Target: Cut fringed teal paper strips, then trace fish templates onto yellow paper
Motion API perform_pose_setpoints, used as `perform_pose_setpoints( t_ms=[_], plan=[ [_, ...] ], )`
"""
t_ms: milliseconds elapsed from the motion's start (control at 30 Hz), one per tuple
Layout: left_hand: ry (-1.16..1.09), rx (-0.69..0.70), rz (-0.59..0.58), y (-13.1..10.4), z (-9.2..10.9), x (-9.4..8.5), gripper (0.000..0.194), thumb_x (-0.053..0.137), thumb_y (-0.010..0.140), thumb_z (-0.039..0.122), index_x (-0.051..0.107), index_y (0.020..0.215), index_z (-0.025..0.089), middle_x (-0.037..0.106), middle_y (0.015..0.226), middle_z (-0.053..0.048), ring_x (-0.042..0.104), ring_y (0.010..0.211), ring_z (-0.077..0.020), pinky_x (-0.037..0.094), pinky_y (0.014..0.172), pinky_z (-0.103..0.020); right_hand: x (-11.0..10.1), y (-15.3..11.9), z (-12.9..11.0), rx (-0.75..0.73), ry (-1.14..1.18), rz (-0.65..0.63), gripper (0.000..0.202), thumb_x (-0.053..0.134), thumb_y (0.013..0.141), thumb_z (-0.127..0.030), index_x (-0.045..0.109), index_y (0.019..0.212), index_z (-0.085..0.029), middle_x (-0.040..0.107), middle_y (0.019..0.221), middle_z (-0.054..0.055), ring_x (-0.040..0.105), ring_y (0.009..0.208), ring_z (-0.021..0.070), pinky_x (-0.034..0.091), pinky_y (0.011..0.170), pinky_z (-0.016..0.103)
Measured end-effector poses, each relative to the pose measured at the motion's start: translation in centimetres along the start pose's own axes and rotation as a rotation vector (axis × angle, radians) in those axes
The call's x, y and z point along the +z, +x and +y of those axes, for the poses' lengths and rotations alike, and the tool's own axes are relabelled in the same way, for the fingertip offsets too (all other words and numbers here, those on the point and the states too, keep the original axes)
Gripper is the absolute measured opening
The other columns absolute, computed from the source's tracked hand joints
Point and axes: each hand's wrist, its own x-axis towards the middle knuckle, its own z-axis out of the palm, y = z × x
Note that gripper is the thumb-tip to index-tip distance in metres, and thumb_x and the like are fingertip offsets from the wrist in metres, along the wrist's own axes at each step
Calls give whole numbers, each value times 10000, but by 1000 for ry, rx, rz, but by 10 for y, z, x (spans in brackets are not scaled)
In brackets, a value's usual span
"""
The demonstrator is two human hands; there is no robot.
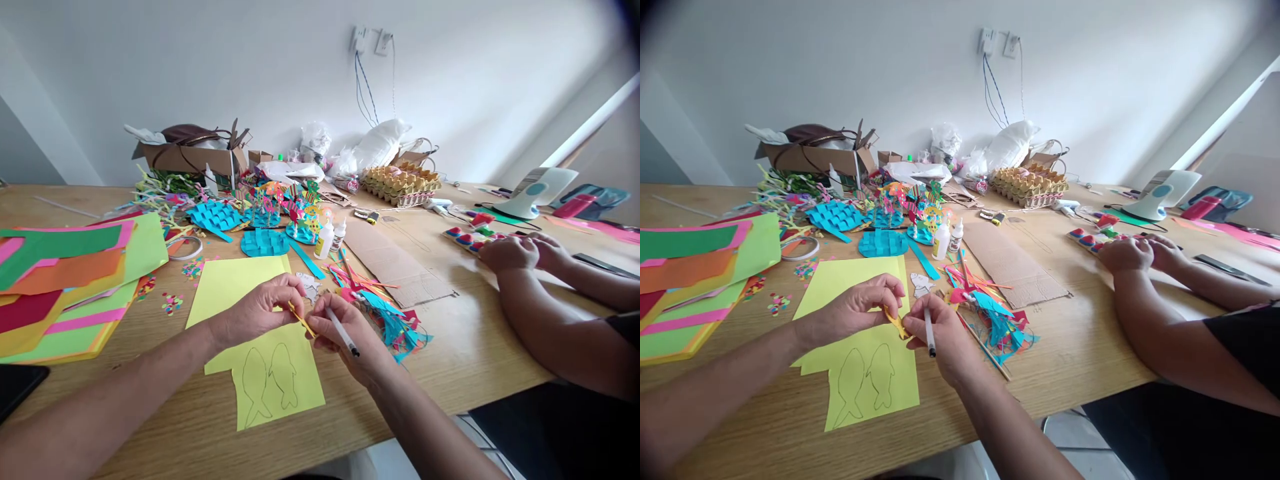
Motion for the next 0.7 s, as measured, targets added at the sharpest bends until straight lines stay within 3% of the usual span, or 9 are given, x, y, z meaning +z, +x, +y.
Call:
perform_pose_setpoints(
  t_ms=[267,367,500,700],
  plan=[
    [-9,-5,-118,-9,5,21,134,509,761,87,588,756,194,521,974,-31,508,967,-166,394,876,-298,-8,-15,16,25,54,49,331,745,555,-283,464,704,-191,479,609,-81,430,488,47,358,454,156],
    [38,-92,-97,-14,1,17,219,425,756,59,569,850,195,554,953,-32,523,934,-156,416,822,-277,-15,-19,24,-53,-141,133,262,686,601,-251,438,659,-192,478,579,-74,434,480,66,368,458,183],
    [161,-251,-96,-22,-7,11,267,364,719,33,578,793,175,598,807,-18,558,783,-139,437,725,-244,-21,-24,40,-98,-538,220,130,584,660,-180,454,654,-197,480,543,-59,451,483,96,345,451,203],
    [347,-141,-258,-34,-19,17,449,325,648,-35,631,892,185,644,907,-36,578,883,-149,432,821,-267,-12,-25,45,-134,-761,257,105,540,663,-138,456,647,-199,486,564,-51,446,506,101,334,469,205]
  ],
)
